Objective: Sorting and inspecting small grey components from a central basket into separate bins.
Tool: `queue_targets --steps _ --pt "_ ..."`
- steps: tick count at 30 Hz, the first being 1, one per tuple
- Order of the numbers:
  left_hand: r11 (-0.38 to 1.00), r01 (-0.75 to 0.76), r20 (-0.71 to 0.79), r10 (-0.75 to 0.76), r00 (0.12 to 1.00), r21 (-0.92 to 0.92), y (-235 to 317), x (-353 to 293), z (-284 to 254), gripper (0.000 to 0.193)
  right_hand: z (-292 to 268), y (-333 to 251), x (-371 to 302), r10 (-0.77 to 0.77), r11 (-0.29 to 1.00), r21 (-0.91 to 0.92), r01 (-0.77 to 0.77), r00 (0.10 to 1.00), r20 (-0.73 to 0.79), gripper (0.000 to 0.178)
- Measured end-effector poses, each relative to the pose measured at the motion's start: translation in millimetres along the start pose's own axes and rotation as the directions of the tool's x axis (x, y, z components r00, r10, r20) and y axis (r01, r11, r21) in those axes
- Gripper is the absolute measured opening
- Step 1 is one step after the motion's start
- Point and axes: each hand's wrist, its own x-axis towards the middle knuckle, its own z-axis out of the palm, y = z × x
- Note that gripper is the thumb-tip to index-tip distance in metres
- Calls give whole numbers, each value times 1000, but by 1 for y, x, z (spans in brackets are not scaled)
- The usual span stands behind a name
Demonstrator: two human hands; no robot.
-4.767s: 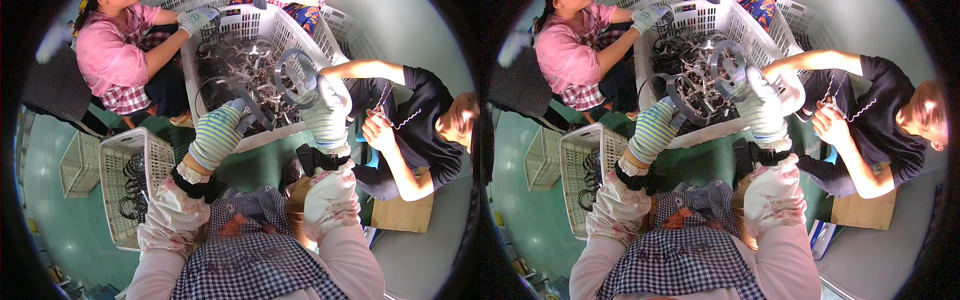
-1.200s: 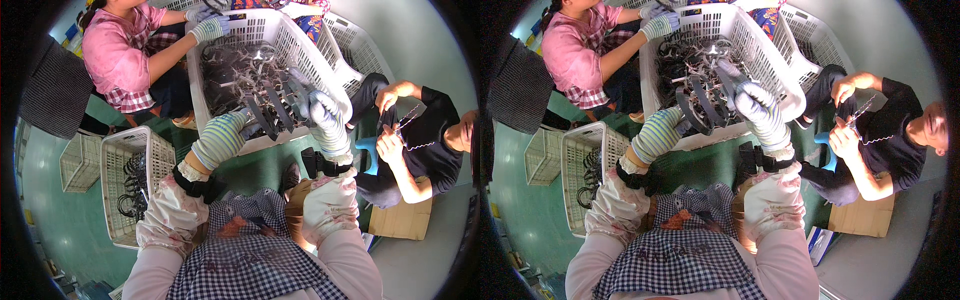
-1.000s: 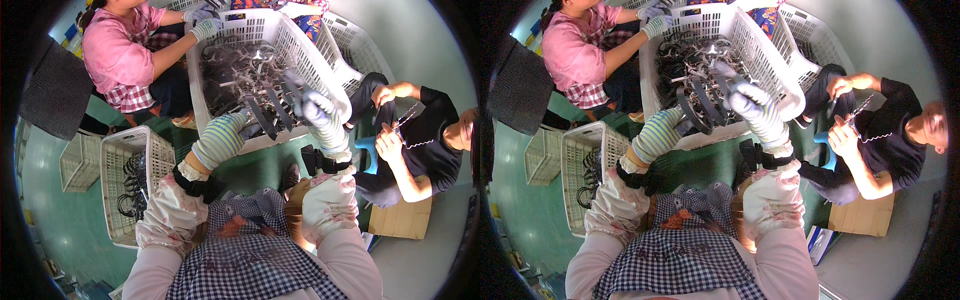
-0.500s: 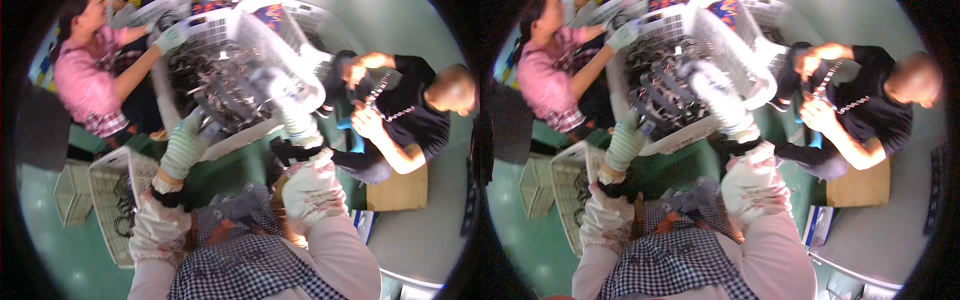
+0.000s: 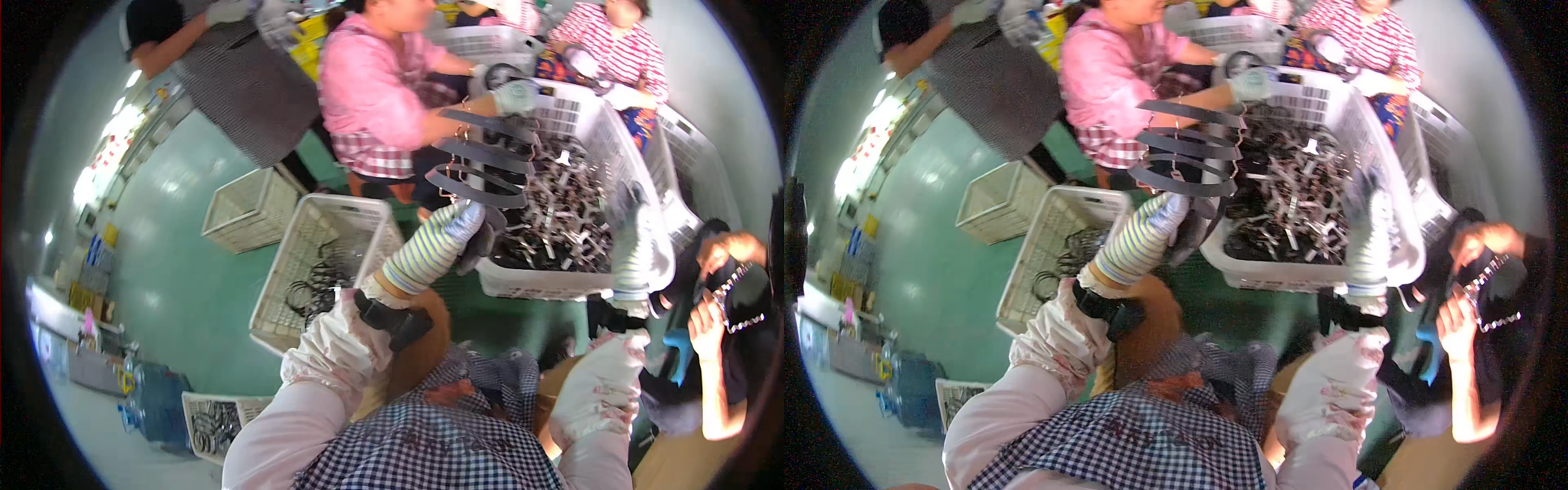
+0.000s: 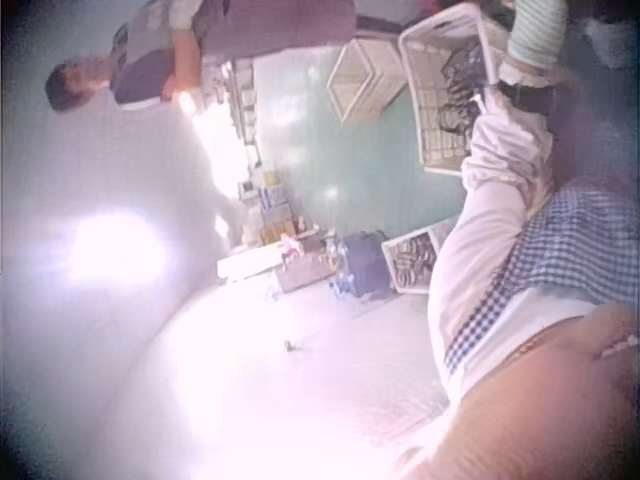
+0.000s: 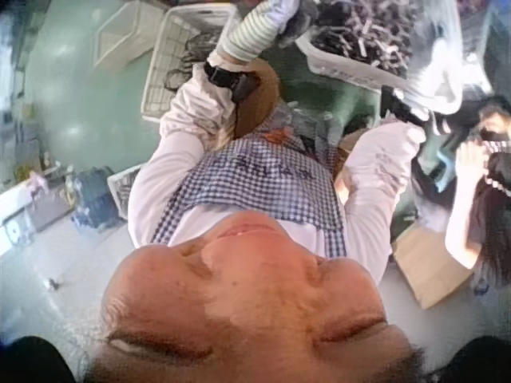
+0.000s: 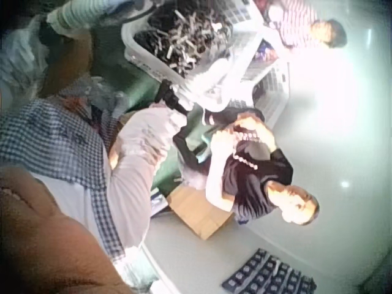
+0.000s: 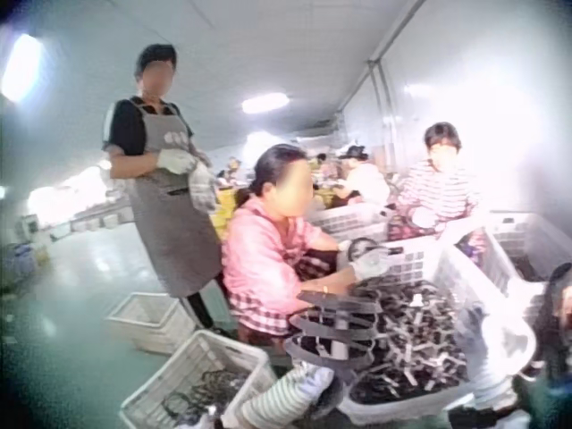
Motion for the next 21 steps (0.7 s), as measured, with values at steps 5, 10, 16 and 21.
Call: queue_targets --steps 5,10,16,21 --pt "986 -123 -406 68 911 -111 26 -56 -51 46 3 -22 -1 177 953 209 -219 963 202 43" --pt "990 71 -615 -130 778 -119 9 -142 -203 45 -39 7 19 319 2 852 -523 808 495 55" --pt "876 393 -737 -459 496 -281 -37 -182 -267 33 6 9 5 347 908 200 -368 928 133 56" --pt "727 686 -802 -428 416 -32 -125 -119 -320 31 1 16 8 363 922 81 -378 919 155 59"
